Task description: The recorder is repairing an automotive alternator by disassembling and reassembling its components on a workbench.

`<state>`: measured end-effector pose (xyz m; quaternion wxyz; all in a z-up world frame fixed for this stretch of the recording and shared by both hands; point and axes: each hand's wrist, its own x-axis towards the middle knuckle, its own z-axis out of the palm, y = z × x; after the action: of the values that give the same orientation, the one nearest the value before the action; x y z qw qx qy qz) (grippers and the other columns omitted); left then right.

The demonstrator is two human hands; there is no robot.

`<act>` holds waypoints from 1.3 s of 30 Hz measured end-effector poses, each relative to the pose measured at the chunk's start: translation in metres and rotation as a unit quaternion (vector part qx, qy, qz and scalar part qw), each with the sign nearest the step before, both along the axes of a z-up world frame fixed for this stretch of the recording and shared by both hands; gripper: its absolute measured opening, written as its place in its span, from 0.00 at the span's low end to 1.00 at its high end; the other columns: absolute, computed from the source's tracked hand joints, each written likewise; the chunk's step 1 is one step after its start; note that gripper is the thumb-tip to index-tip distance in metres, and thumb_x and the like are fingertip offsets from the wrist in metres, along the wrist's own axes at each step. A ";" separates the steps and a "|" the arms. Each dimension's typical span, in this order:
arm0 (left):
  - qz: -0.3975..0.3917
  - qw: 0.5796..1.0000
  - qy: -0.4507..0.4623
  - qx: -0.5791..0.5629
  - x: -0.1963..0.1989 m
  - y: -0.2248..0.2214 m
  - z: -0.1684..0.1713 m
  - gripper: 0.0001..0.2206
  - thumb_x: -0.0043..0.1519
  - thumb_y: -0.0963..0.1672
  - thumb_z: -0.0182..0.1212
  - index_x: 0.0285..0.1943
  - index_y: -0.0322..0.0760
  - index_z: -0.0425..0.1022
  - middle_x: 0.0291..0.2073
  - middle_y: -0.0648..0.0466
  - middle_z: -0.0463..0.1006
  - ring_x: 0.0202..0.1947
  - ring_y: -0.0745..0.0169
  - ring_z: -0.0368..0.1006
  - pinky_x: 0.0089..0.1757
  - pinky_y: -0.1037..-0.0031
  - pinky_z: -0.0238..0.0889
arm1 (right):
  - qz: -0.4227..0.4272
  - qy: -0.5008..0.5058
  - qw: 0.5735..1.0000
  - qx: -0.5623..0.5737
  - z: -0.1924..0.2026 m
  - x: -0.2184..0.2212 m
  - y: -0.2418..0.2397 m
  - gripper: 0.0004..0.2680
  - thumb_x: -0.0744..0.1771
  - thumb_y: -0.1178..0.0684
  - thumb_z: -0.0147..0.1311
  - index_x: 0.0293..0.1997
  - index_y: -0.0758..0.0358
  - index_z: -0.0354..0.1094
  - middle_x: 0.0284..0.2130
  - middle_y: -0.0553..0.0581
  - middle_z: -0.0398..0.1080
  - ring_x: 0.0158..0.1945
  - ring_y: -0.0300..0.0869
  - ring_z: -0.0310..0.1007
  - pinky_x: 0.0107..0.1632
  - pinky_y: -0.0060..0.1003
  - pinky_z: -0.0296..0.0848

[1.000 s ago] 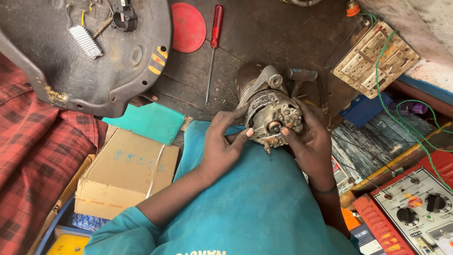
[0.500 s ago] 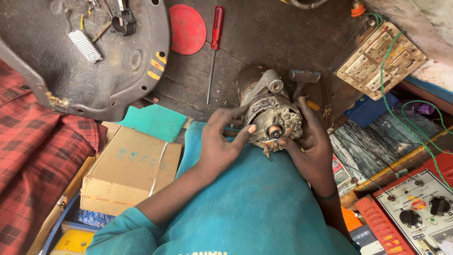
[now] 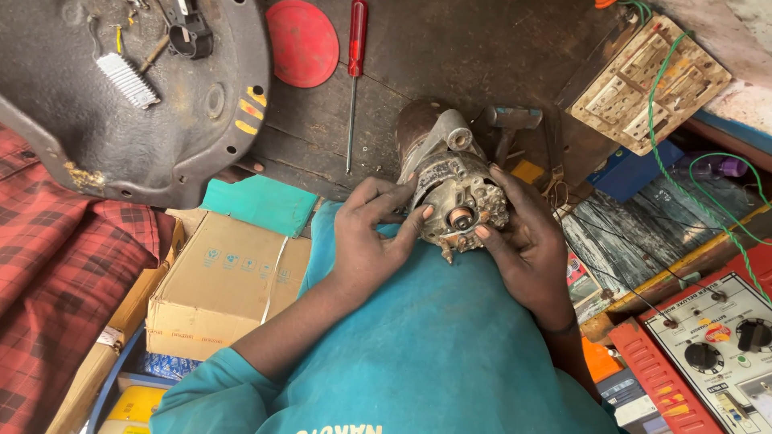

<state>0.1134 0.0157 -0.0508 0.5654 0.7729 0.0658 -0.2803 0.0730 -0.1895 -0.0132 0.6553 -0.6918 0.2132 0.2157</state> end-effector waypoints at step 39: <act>0.042 0.992 -0.116 0.034 -0.023 -0.004 -0.011 0.17 0.59 0.43 0.70 0.55 0.30 0.80 0.45 0.42 0.80 0.45 0.49 0.80 0.48 0.68 0.71 | -0.018 -0.016 1.000 -0.019 -0.023 -0.017 -0.003 0.28 0.66 0.60 0.59 0.74 0.73 0.47 0.68 0.65 0.59 0.66 0.45 0.66 0.62 0.36 0.72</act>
<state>0.0904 0.0119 -0.0619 0.5535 0.8158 0.0420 -0.1624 0.0565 -0.1925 -0.0367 0.6488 -0.7038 0.2191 0.1888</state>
